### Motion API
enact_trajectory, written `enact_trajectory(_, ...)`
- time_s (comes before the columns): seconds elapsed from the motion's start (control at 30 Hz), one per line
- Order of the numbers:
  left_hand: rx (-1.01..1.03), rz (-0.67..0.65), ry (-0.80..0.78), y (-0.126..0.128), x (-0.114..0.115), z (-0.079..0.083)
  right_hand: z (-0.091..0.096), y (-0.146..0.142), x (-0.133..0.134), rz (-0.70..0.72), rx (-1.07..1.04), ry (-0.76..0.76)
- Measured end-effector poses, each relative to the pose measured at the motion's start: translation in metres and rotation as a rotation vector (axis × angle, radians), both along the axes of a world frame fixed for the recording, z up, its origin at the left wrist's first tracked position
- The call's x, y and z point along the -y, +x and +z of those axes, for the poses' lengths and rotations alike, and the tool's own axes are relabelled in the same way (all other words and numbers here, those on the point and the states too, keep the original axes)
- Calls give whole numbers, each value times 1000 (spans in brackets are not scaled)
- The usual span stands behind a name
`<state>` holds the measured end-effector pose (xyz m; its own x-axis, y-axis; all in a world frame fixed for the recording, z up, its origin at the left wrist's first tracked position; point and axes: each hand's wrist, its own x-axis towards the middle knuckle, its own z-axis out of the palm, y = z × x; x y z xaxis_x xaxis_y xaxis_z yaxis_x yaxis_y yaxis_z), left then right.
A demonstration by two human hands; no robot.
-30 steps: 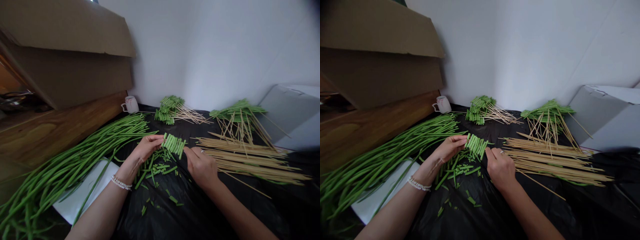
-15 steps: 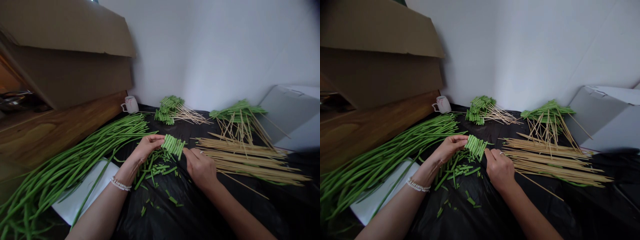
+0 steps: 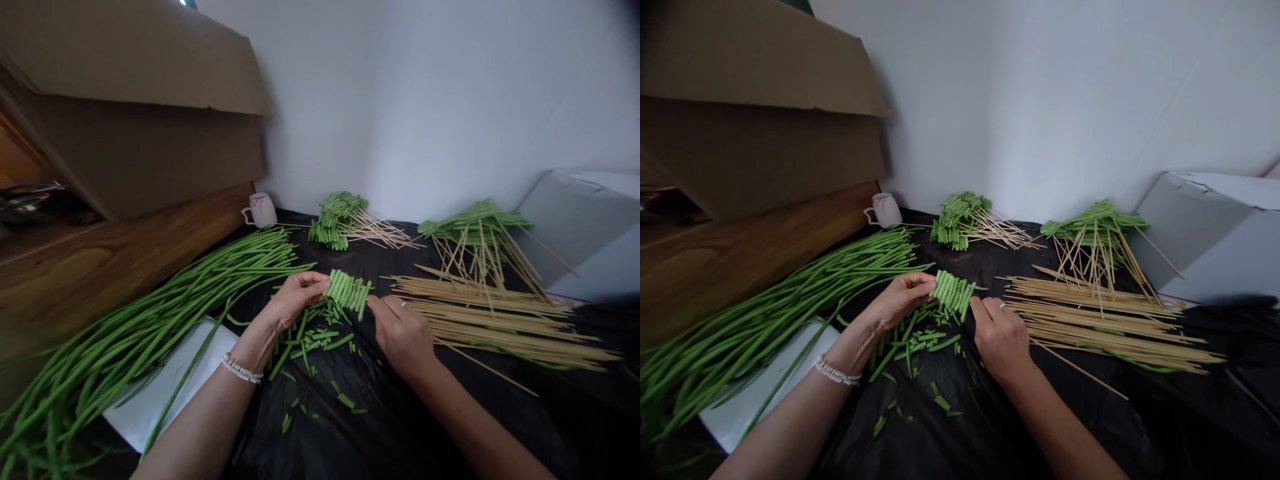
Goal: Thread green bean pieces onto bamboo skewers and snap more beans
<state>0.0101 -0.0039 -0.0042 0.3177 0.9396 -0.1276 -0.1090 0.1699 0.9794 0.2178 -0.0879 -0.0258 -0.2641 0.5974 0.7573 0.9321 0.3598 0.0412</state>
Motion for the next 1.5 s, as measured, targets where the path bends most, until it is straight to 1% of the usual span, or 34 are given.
enact_trajectory(0.1, 54, -8, -61, 3, 3, 3, 1, 1, -1, 3, 7, -1)
enact_trajectory(0.17, 74, 20, -57, 2, 2, 4, 2, 5, -3, 8, 34, 3)
enact_trajectory(0.23, 123, 97, -31, -2, -2, 6, 5, 12, -6, 4, 66, 22)
enact_trajectory(0.3, 195, 214, -3, -8, -8, 9, 8, 23, -11, -26, 99, 38)
enact_trajectory(0.43, 330, 445, 45, -18, -18, 15, 16, 47, -19, -162, 191, -34)
enact_trajectory(0.53, 377, 507, 108, -18, -19, 17, 18, 58, -22, -302, 213, -113)
enact_trajectory(0.6, 384, 494, 158, -15, -17, 18, 18, 62, -23, -386, 174, -174)
enact_trajectory(0.67, 355, 434, 184, -13, -14, 18, 16, 64, -25, -460, 65, -243)
enact_trajectory(0.7, 330, 398, 185, -12, -13, 18, 16, 67, -26, -482, -27, -277)
enact_trajectory(0.77, 274, 337, 167, -12, -11, 17, 16, 75, -29, -463, -290, -328)
enact_trajectory(0.8, 251, 320, 159, -12, -10, 17, 16, 81, -31, -418, -451, -336)
enact_trajectory(0.87, 223, 305, 148, -13, -10, 15, 16, 95, -36, -277, -791, -313)
enact_trajectory(0.93, 209, 290, 143, -13, -10, 14, 15, 110, -41, -201, -1121, -264)
enact_trajectory(1.0, 203, 278, 133, -12, -10, 13, 13, 121, -45, -100, -1508, -255)
enact_trajectory(1.07, 191, 274, 117, -10, -9, 13, 10, 126, -48, -52, -1685, -298)
enact_trajectory(1.17, 169, 279, 99, -8, -8, 14, 9, 125, -49, -1, -1798, -411)
enact_trajectory(1.3, 152, 289, 90, -7, -9, 13, 16, 116, -46, 93, -1911, -529)
enact_trajectory(1.5, 133, 270, 83, -7, -9, 10, 26, 99, -40, 237, -1931, -654)
